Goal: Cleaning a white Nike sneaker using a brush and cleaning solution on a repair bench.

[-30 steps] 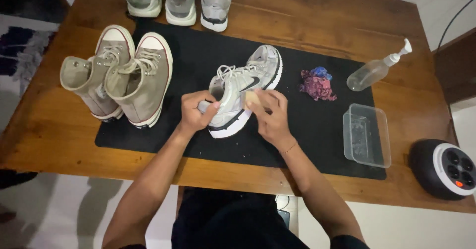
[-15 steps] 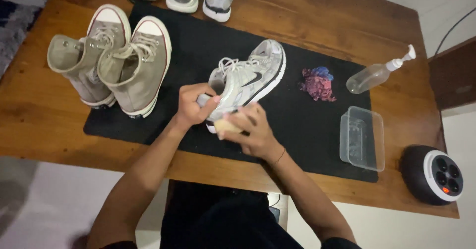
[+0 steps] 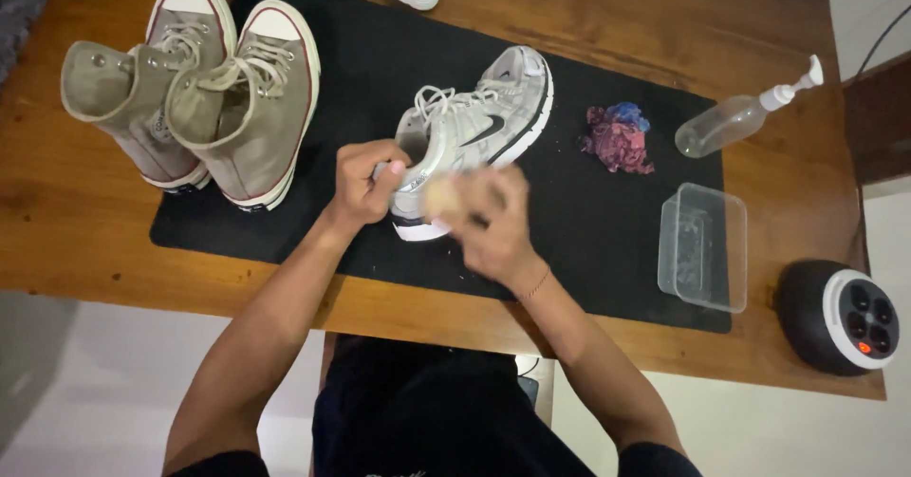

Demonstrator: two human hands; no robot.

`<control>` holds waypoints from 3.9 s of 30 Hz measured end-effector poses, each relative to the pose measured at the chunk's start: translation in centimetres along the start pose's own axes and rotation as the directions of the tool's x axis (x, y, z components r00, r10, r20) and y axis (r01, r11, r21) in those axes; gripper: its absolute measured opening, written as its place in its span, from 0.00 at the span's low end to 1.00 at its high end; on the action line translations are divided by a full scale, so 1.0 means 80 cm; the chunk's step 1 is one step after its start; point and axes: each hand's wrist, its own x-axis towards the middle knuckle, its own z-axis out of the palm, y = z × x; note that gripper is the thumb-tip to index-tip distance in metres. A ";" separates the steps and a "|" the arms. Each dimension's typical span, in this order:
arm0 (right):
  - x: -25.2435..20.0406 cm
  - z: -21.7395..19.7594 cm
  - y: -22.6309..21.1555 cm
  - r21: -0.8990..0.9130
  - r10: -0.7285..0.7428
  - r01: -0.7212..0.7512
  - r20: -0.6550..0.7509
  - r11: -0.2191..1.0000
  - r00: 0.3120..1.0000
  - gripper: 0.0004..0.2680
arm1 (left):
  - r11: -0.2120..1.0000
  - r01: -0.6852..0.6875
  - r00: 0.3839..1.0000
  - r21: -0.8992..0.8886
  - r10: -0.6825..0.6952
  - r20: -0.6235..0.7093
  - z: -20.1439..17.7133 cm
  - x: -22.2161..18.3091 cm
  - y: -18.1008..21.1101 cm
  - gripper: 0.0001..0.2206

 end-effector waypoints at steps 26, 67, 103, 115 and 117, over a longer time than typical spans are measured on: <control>0.015 -0.026 0.007 0.098 0.005 -0.005 0.001 0.995 1.000 0.05 | 1.000 -0.013 1.000 -0.005 0.013 -0.010 -0.003 0.006 0.001 0.16; 0.016 -0.054 0.052 0.211 0.213 -0.225 0.080 0.951 0.974 0.04 | 0.999 0.018 1.000 0.039 -0.018 0.002 -0.006 -0.002 -0.005 0.16; 0.005 -0.056 0.026 0.022 0.177 -0.183 0.153 0.983 0.972 0.07 | 0.959 0.108 0.985 0.261 -0.138 0.099 -0.014 -0.020 0.009 0.22; 0.045 -0.223 0.034 -0.157 0.523 -0.499 0.233 0.852 0.820 0.12 | 0.958 0.123 0.984 0.258 -0.151 0.092 -0.016 -0.027 0.001 0.19; 0.048 -0.273 0.037 -0.368 0.592 -0.540 0.037 0.757 0.805 0.06 | 0.942 0.107 0.983 0.318 -0.149 0.109 -0.024 -0.038 -0.014 0.17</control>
